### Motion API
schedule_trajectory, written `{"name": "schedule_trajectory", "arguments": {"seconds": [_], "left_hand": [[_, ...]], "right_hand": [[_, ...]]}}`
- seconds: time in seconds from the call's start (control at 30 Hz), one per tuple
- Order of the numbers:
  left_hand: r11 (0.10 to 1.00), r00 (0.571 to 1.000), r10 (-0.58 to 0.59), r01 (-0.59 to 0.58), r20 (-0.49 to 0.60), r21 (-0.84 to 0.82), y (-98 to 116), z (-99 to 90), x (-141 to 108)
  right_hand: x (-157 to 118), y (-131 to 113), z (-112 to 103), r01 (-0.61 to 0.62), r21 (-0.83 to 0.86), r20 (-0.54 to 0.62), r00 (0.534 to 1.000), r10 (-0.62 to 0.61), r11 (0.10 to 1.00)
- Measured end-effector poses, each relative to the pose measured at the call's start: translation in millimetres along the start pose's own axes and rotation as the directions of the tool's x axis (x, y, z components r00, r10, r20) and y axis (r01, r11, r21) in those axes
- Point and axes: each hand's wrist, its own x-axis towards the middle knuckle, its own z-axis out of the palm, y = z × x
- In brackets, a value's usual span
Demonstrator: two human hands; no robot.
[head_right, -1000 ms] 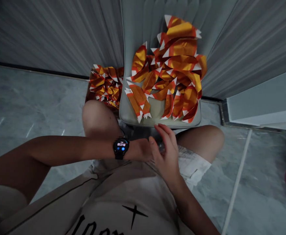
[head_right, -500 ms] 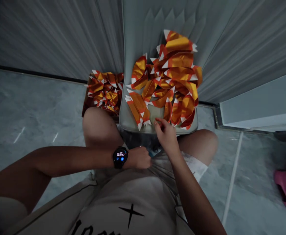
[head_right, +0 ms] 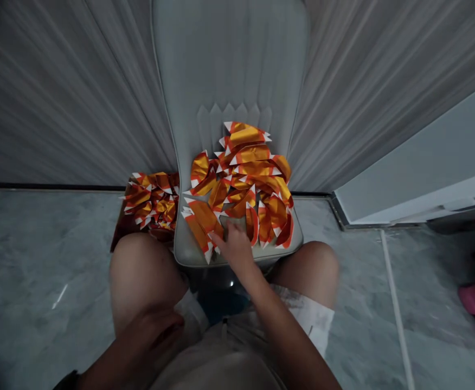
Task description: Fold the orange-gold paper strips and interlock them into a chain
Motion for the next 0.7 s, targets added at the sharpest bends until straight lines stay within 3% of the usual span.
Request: {"name": "schedule_trajectory", "arguments": {"seconds": [0.17, 0.37, 0.47, 0.57, 0.7], "left_hand": [[0.999, 0.998, -0.054, 0.054, 0.023, 0.001, 15, 4.6, -2], [0.999, 0.998, -0.034, 0.035, -0.057, 0.023, 19, -6.5, 3], [1.000, 0.995, -0.010, 0.009, -0.098, -0.010, 20, -18.6, 15], [1.000, 0.986, -0.023, 0.022, -0.165, -0.006, 23, -28.3, 35], [0.998, 0.969, -0.018, 0.032, -0.247, 0.051, 30, -28.6, 60]], "right_hand": [[20, -26, 32, 0.036, -0.194, -0.029, 0.999, -0.043, 0.980], [17, -23, 31, 0.027, -0.256, -0.045, 0.998, -0.040, 0.966], [13, -16, 28, 0.053, -0.292, -0.039, 0.997, -0.067, 0.955], [15, -15, 33, 0.143, -0.331, -0.064, 0.983, -0.173, 0.933], [22, -21, 48, 0.226, -0.392, -0.052, 0.962, -0.266, 0.892]]}}
